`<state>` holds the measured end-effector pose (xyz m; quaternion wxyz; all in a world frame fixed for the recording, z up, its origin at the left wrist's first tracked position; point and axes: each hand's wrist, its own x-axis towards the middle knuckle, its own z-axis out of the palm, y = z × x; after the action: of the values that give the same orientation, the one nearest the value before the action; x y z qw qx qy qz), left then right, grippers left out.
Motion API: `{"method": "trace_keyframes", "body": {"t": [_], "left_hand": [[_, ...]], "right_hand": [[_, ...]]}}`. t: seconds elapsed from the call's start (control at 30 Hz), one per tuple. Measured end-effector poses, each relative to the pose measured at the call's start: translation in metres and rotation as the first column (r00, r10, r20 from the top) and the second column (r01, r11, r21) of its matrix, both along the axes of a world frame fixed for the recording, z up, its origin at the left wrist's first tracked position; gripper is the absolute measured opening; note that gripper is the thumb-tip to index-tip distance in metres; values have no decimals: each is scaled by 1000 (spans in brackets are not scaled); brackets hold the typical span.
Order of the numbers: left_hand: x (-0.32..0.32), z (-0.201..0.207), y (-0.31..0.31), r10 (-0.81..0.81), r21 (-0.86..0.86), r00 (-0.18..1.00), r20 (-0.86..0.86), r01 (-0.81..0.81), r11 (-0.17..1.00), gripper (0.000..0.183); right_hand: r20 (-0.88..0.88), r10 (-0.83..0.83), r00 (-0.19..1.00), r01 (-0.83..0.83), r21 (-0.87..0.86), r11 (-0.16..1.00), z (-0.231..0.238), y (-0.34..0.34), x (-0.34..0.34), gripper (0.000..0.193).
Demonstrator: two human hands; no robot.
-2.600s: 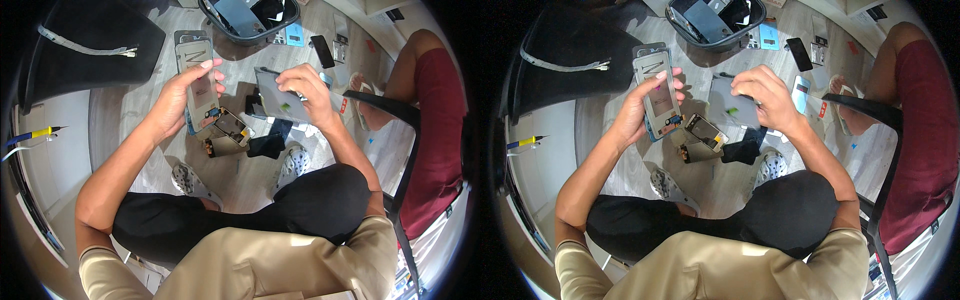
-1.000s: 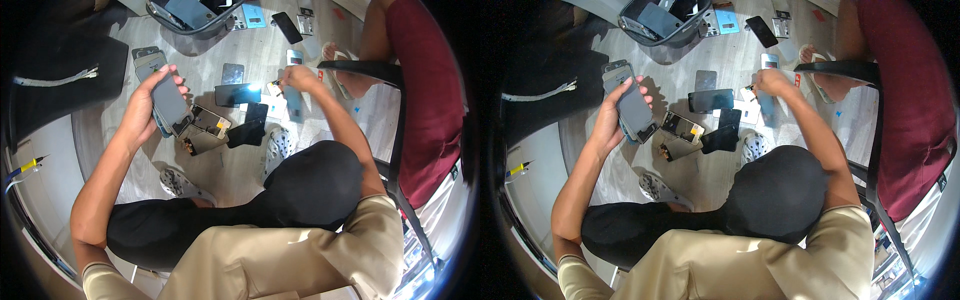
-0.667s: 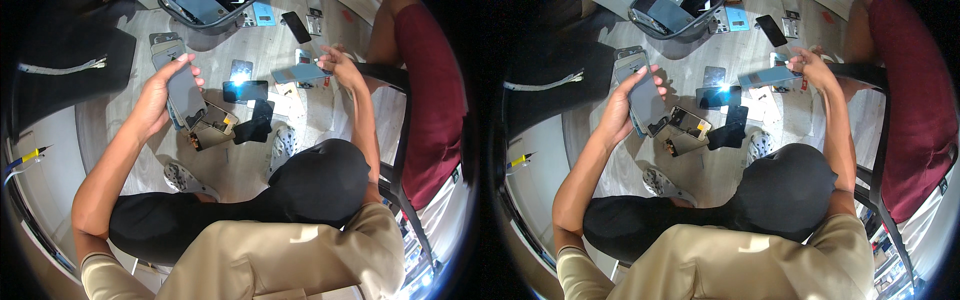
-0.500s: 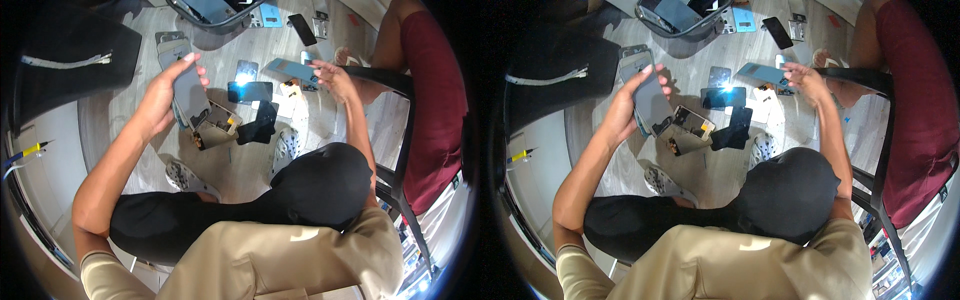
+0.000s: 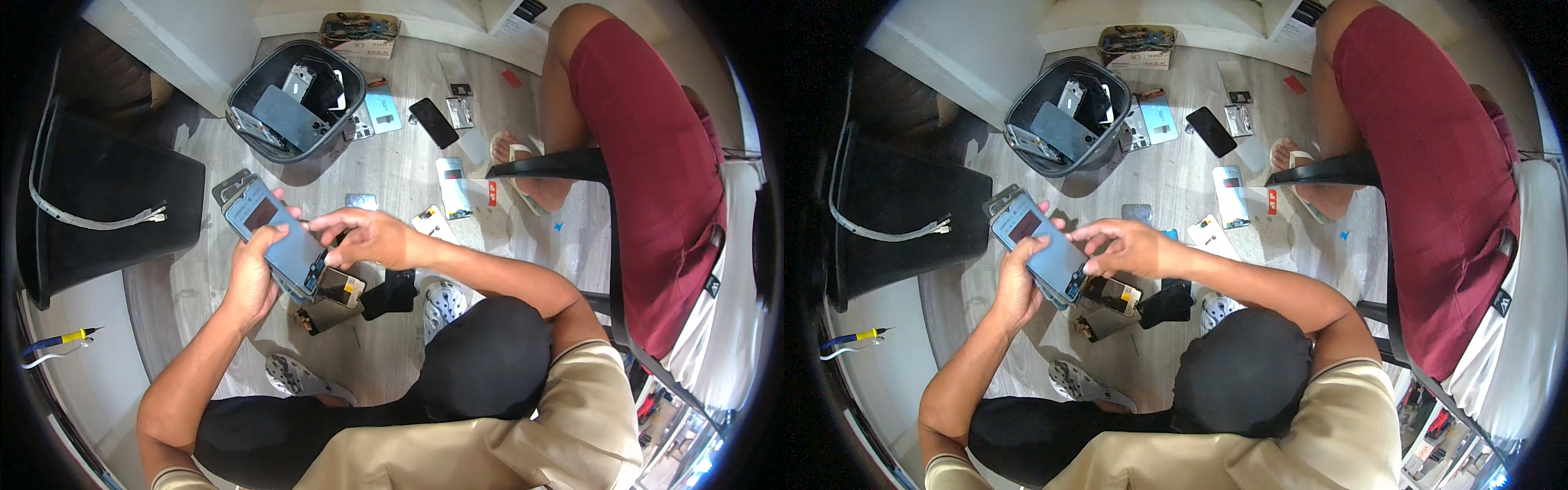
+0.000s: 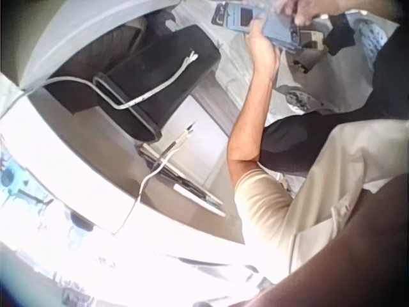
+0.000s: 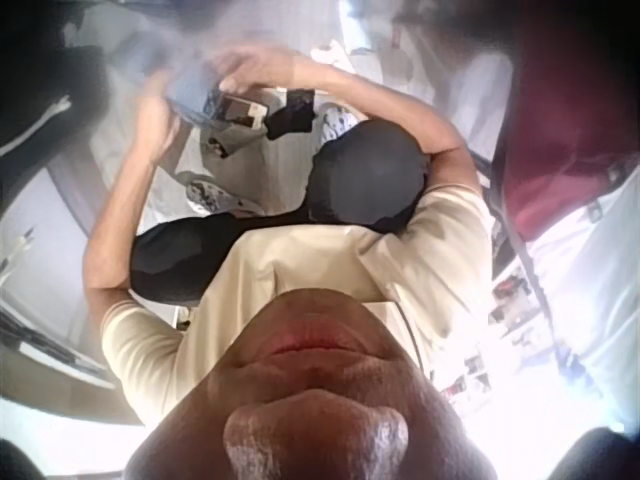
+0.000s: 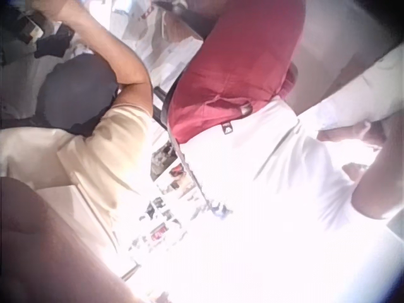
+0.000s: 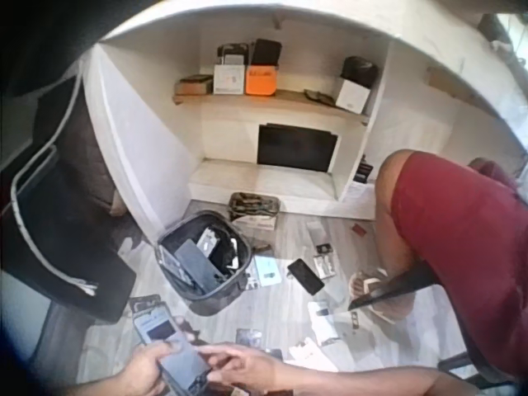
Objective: The person repeatedly picks up stacks of phone back covers, flips them, and places them on a desk. Later, the person sits on the floor and sorts various disassembled phone parts, including screens and batteries, into a black bin.
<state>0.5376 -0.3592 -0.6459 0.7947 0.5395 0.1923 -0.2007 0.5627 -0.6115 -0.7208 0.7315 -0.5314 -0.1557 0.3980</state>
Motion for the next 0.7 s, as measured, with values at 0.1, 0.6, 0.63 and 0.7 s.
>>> {"method": "trace_keyframes", "body": {"t": [0.1, 0.6, 0.63, 0.7], "left_hand": [[0, -1, 10, 18, -146, 995, -95, -32, 989, 72], [-11, -8, 37, 113, -34, 964, -239, -125, 992, 62], [-9, -8, 37, 111, -34, 961, -251, -124, 992, 62], [-6, -7, 35, 101, -29, 962, -255, -112, 993, 62]], "right_hand": [[366, -78, 927, 203, -317, 927, -36, -35, 51, 47], [451, -237, 861, 449, -891, -62, -154, -23, 268, 100], [429, -283, 858, 423, -902, -85, -154, -26, 272, 95], [402, -280, 872, 434, -899, 59, -159, -34, 280, 77]]}}
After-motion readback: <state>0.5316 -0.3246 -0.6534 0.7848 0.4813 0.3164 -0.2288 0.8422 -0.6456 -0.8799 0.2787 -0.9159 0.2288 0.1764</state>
